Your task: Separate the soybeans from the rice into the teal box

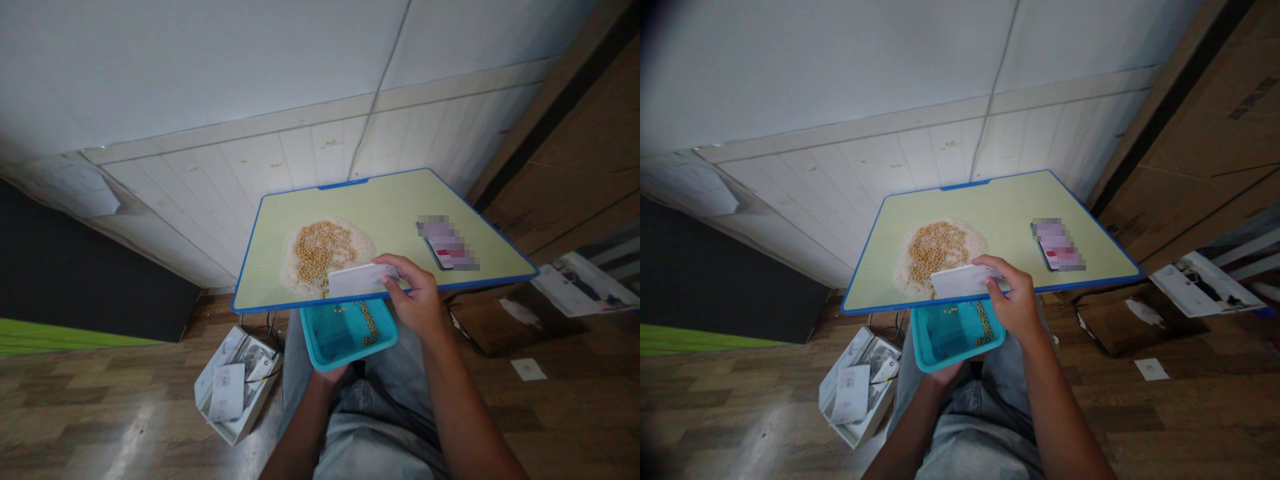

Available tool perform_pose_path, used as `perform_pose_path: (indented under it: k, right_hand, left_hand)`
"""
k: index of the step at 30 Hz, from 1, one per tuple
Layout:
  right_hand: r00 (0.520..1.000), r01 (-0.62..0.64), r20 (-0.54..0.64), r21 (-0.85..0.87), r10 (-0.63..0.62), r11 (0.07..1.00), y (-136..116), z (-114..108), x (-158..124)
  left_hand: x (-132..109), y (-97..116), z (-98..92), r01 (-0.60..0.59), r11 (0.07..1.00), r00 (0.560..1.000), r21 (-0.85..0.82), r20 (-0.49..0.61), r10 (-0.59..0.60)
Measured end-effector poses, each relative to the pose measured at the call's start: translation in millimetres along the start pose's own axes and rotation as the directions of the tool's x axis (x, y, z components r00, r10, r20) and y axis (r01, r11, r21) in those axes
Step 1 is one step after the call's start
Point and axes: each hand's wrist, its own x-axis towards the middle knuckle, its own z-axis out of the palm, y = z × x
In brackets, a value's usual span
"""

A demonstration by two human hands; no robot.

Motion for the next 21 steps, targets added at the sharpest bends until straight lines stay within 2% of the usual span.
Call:
perform_pose_path:
  k: [5,8,12,18,21]
  right_hand:
    - [0.999,0.012,-0.03,0.007,-0.012,1.0,-5.9,7.1,-0.4]
    - [1.0,0.007,-0.004,0.016,-0.007,1.0,-11.8,13.8,-2.1]
    - [0.999,-0.002,0.042,0.023,0.001,1.0,-17.0,21.3,-5.1]
    - [0.999,0.031,0.043,0.025,-0.032,0.999,-15.7,22.7,-5.4]
    - [1.0,0.022,-0.008,-0.007,-0.022,1.0,-11.5,19.1,-3.8]
  left_hand:
    - [-1.3,2.0,0.1,0.001,1.0,1.0,0.008,0.027,-0.001]
    - [-4.8,3.3,3.8,-0.02,0.999,0.998,0.031,0.056,0.018]
    - [-4.4,4.0,5.0,0.014,0.999,0.997,0.043,0.081,-0.018]
    - [8.7,0.5,-12.1,0.046,0.998,0.99,0.032,0.134,-0.05]
    - [17.9,-3.6,-23.1,0.035,0.999,0.969,0.038,0.245,-0.043]
